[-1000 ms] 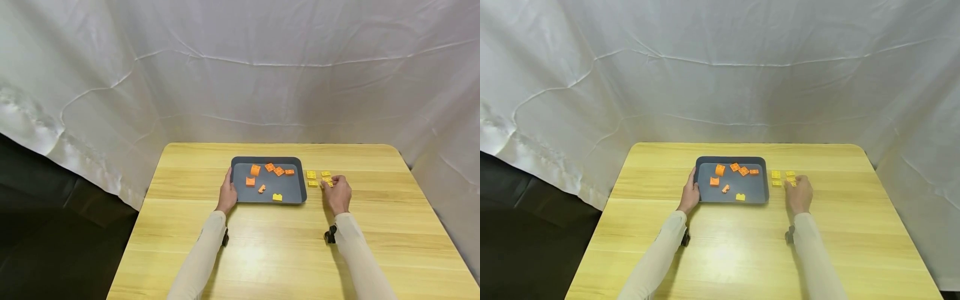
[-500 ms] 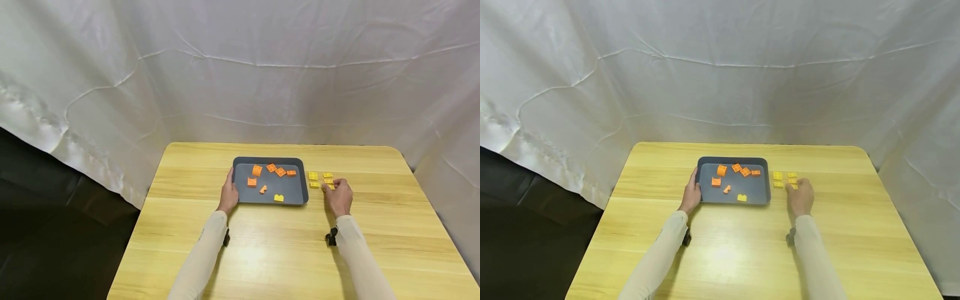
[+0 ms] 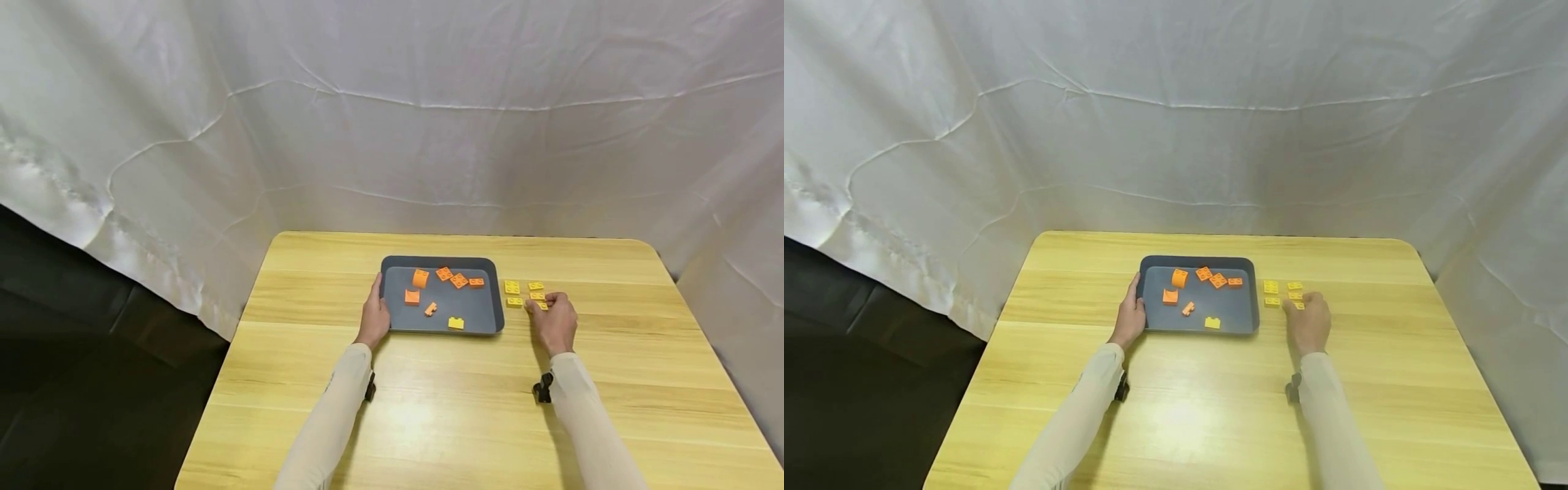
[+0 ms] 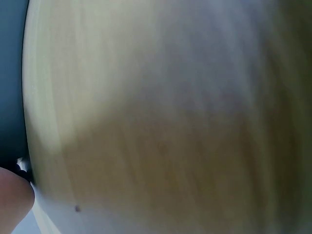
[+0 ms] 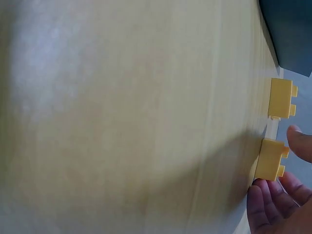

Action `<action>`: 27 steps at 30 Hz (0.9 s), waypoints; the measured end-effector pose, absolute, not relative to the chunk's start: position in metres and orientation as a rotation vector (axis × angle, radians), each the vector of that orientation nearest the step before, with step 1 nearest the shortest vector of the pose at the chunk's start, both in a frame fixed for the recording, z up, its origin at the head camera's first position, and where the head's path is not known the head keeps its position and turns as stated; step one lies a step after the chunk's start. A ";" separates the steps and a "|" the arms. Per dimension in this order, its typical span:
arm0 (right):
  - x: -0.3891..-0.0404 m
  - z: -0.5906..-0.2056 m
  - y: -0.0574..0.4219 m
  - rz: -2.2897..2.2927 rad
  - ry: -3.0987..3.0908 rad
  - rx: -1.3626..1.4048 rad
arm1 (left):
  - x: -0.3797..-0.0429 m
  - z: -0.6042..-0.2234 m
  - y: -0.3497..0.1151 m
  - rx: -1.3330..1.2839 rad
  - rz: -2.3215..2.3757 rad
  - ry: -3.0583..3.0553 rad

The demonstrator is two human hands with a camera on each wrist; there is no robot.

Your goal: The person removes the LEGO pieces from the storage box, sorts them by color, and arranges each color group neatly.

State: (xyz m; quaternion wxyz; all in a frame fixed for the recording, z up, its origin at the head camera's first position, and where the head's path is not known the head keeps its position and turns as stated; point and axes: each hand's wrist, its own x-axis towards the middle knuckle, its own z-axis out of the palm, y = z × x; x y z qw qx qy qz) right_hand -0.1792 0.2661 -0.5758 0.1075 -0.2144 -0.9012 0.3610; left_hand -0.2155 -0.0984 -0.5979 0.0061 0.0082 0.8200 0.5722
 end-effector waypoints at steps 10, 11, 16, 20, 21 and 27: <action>-0.174 -0.571 0.266 1.082 -2.633 -0.589 | -0.215 -0.600 -0.100 0.013 1.763 2.576; -0.174 -0.570 0.265 1.081 -2.623 -0.569 | -0.215 -0.600 -0.100 0.012 1.759 2.576; -0.174 -0.565 0.261 1.069 -2.575 -0.463 | -0.217 -0.600 -0.100 0.025 1.768 2.571; -0.176 -0.559 0.255 1.071 -2.555 -0.400 | -0.218 -0.601 -0.100 0.025 1.776 2.570; -0.177 -0.557 0.252 1.072 -2.552 -0.388 | -0.218 -0.601 -0.100 0.024 1.775 2.570; -0.177 -0.548 0.232 1.082 -2.530 -0.295 | -0.219 -0.602 -0.100 0.033 1.781 2.570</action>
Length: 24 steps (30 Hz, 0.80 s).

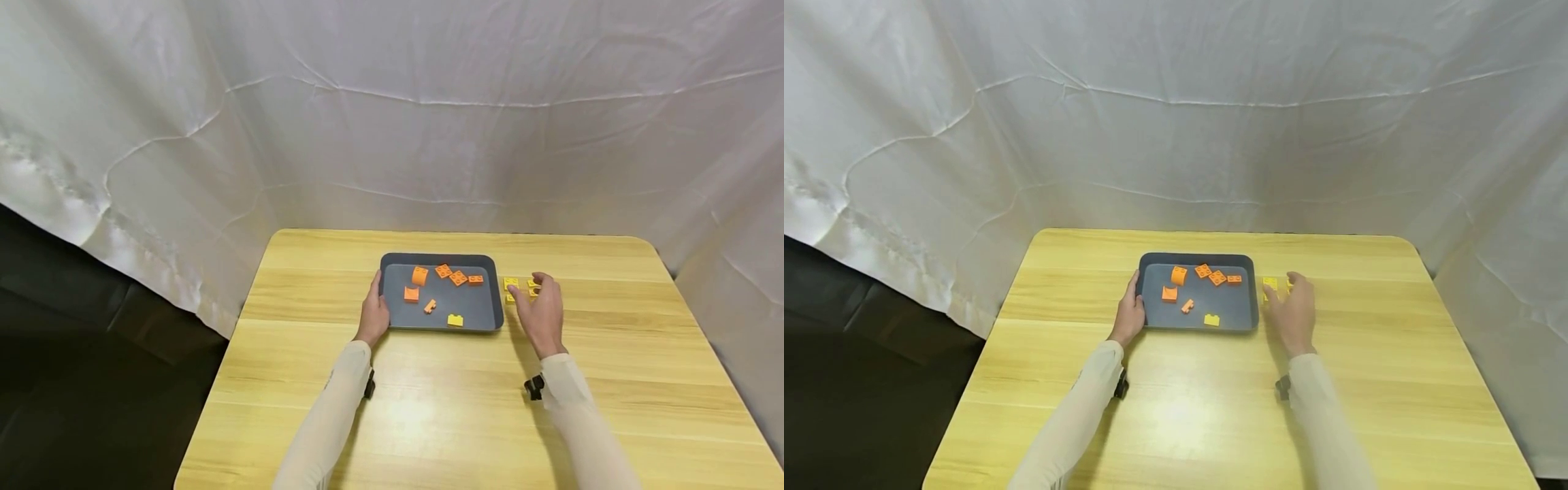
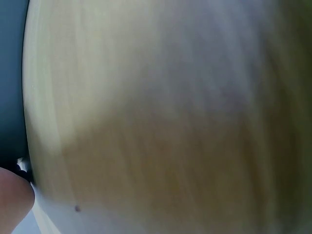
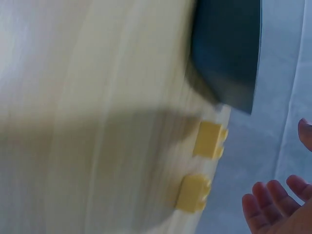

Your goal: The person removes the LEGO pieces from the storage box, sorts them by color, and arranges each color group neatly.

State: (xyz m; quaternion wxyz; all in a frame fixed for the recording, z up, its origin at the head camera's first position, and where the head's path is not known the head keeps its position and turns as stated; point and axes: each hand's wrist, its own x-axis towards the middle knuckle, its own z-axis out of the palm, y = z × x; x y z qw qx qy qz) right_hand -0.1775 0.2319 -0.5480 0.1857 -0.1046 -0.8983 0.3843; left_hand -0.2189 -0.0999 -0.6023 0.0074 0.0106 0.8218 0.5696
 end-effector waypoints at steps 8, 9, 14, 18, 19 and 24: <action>-0.174 -0.545 0.191 1.037 -2.567 -0.096 | -0.219 -0.600 -0.100 0.015 1.780 2.570; -0.173 -0.545 0.185 1.036 -2.581 -0.076 | -0.219 -0.599 -0.100 0.013 1.782 2.568; -0.173 -0.548 0.162 1.018 -2.692 0.010 | -0.219 -0.597 -0.101 0.006 1.782 2.558; -0.175 -0.554 0.148 0.970 -2.792 0.070 | -0.218 -0.598 -0.101 0.001 1.779 2.553; -0.175 -0.555 0.145 0.957 -2.818 0.075 | -0.218 -0.598 -0.101 0.000 1.782 2.550; -0.176 -0.555 0.135 0.934 -2.938 0.045 | -0.218 -0.599 -0.100 0.011 1.802 2.533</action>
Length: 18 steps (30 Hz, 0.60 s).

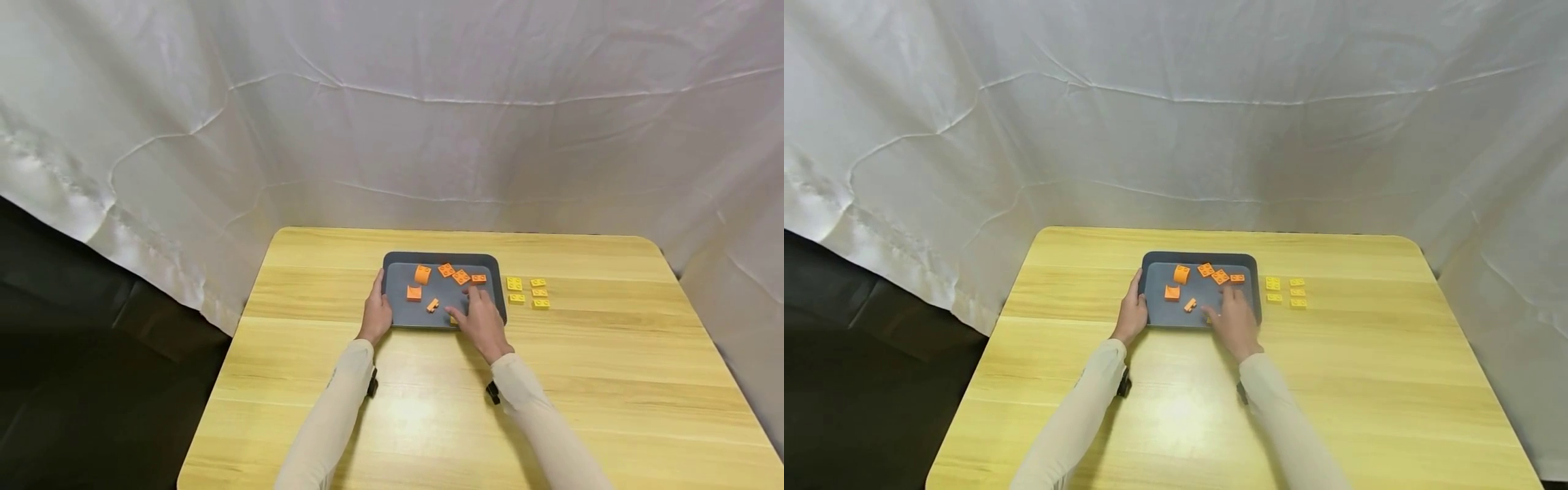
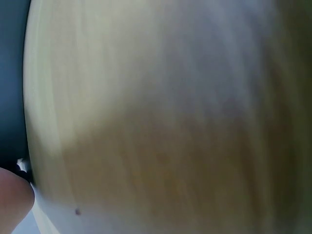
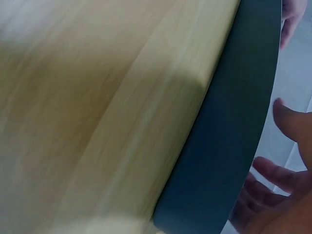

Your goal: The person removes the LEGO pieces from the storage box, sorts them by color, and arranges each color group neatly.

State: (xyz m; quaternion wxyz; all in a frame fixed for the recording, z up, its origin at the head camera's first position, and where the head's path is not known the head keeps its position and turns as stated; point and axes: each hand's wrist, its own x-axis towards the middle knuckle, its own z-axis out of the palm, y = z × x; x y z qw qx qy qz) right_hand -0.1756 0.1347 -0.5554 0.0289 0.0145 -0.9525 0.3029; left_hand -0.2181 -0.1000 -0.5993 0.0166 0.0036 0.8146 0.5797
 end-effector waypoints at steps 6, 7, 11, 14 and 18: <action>-0.176 -0.551 0.129 0.900 -3.064 -0.008 | -0.217 -0.599 -0.098 0.003 1.800 2.533; -0.176 -0.551 0.129 0.889 -3.077 -0.011 | -0.217 -0.599 -0.098 0.003 1.799 2.534; -0.177 -0.551 0.127 0.862 -3.112 -0.028 | -0.217 -0.600 -0.098 0.005 1.803 2.536; -0.179 -0.551 0.126 0.854 -3.124 -0.036 | -0.217 -0.601 -0.097 0.008 1.803 2.539; -0.181 -0.552 0.124 0.858 -3.133 -0.035 | -0.217 -0.602 -0.097 0.004 1.805 2.536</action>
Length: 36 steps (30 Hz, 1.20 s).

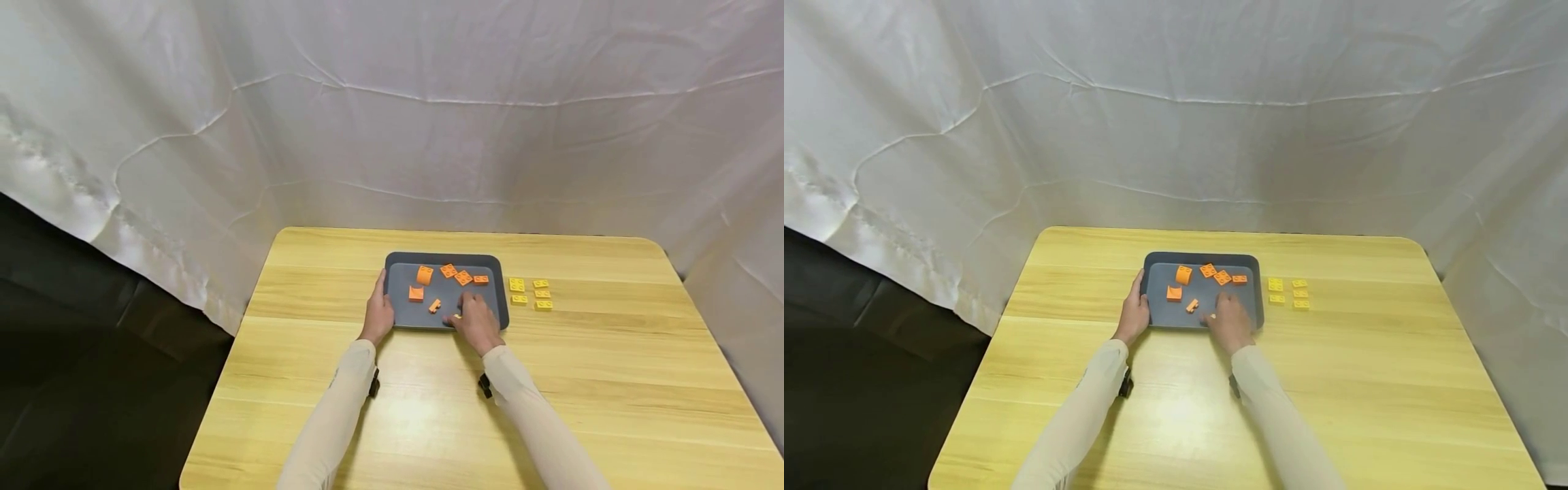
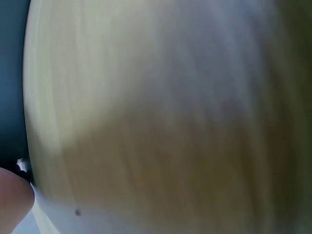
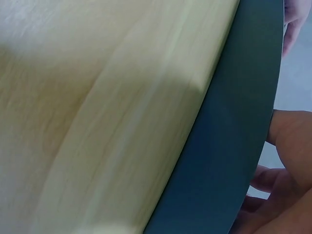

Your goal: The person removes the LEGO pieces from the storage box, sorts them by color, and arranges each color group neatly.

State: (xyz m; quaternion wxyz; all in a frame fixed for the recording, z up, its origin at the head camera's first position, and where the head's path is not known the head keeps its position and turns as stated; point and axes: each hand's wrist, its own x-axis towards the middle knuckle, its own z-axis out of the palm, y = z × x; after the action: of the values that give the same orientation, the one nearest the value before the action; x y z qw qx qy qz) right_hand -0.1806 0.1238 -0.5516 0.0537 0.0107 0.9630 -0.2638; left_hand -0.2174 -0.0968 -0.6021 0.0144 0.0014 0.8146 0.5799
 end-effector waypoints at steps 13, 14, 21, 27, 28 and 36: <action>-0.182 -0.551 0.124 -0.828 2.912 0.057 | -0.218 -0.602 -0.096 -0.009 1.797 2.530; -0.182 -0.551 0.124 -0.834 2.912 0.057 | -0.218 -0.602 -0.096 -0.010 1.797 2.530; -0.180 -0.549 0.124 -0.874 2.933 0.039 | -0.218 -0.602 -0.095 -0.012 1.792 2.530; -0.178 -0.547 0.124 -0.916 2.959 0.040 | -0.217 -0.601 -0.096 -0.007 1.788 2.530; -0.178 -0.547 0.124 -0.922 2.966 0.037 | -0.217 -0.600 -0.096 -0.006 1.789 2.530; -0.178 -0.550 0.128 -0.999 3.053 -0.004 | -0.216 -0.600 -0.097 -0.003 1.800 2.531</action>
State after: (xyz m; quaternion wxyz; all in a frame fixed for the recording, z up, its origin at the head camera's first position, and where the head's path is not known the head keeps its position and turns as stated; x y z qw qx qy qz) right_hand -0.1777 0.1277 -0.5502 -0.0351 -0.0014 0.9498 -0.3108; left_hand -0.2159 -0.0971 -0.5997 0.0180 -0.0011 0.8147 0.5795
